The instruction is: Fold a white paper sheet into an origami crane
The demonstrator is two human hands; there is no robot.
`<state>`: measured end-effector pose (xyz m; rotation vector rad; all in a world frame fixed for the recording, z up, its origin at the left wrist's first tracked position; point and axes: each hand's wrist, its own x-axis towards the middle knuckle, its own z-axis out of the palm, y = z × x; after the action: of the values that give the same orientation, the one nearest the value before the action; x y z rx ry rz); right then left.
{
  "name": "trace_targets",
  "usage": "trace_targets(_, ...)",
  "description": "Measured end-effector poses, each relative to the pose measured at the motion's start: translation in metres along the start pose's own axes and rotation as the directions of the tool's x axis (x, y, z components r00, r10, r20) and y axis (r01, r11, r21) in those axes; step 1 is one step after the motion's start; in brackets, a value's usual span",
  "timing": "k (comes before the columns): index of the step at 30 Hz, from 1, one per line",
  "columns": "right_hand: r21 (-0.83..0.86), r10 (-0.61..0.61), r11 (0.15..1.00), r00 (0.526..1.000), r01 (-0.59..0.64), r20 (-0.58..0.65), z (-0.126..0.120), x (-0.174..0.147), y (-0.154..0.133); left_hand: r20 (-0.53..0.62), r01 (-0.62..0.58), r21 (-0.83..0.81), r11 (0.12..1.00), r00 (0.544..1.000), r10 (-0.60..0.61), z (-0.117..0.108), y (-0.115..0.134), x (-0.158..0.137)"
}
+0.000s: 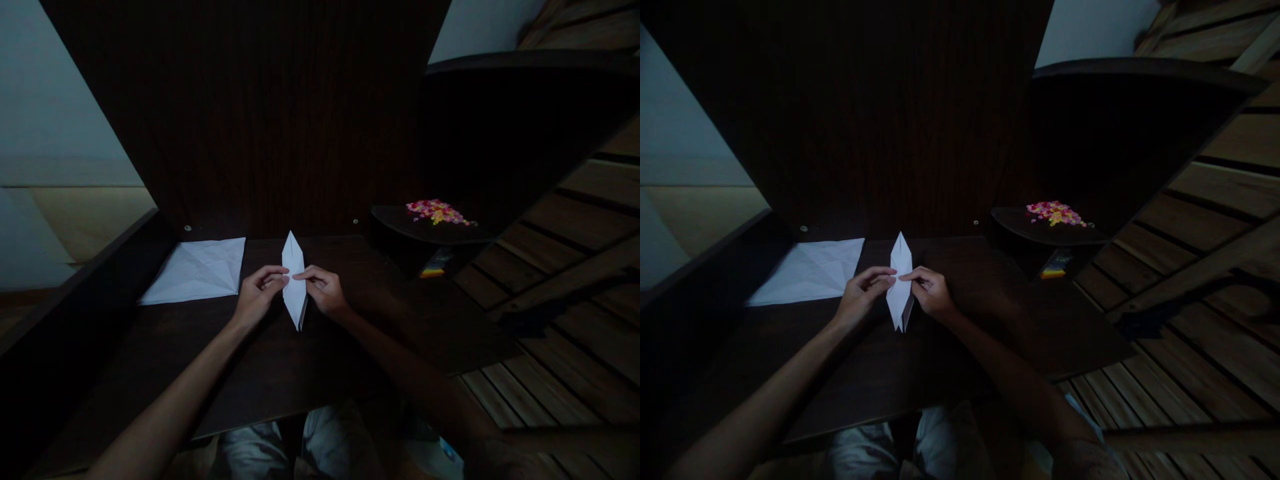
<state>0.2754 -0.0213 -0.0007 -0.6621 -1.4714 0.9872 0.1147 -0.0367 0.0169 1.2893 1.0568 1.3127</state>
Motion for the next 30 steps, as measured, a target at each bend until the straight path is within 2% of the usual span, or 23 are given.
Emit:
trace_targets(5, -0.005, 0.068, 0.998, 0.994, -0.067, 0.08, -0.006, -0.002, -0.005, -0.015, -0.054, 0.04, 0.998, 0.998, 0.055, -0.002, 0.0, 0.0)
trace_targets(8, 0.024, 0.105, 0.994, 0.994, -0.106, 0.014, -0.004, -0.002, -0.006, -0.02, -0.104, 0.075, 0.992, 0.994, 0.106, -0.002, 0.001, -0.001)
trace_targets(11, 0.001, 0.078, 0.997, 0.995, -0.078, -0.064, 0.0, -0.001, -0.004, -0.002, -0.16, 0.097, 0.982, 0.987, 0.161, -0.001, 0.002, -0.002)
trace_targets(14, -0.012, 0.062, 0.998, 0.994, -0.064, -0.085, 0.003, 0.0, -0.003, 0.019, -0.193, 0.116, 0.974, 0.981, 0.192, -0.001, 0.003, -0.003)
trace_targets(24, -0.055, 0.015, 0.998, 0.992, -0.022, -0.128, 0.006, -0.004, -0.001, 0.028, -0.181, 0.089, 0.979, 0.983, 0.179, -0.001, 0.004, -0.002)
trace_targets(30, -0.071, 0.001, 0.997, 0.995, -0.008, -0.098, 0.006, -0.004, -0.004, -0.024, -0.162, 0.086, 0.983, 0.986, 0.164, -0.003, 0.002, 0.0)
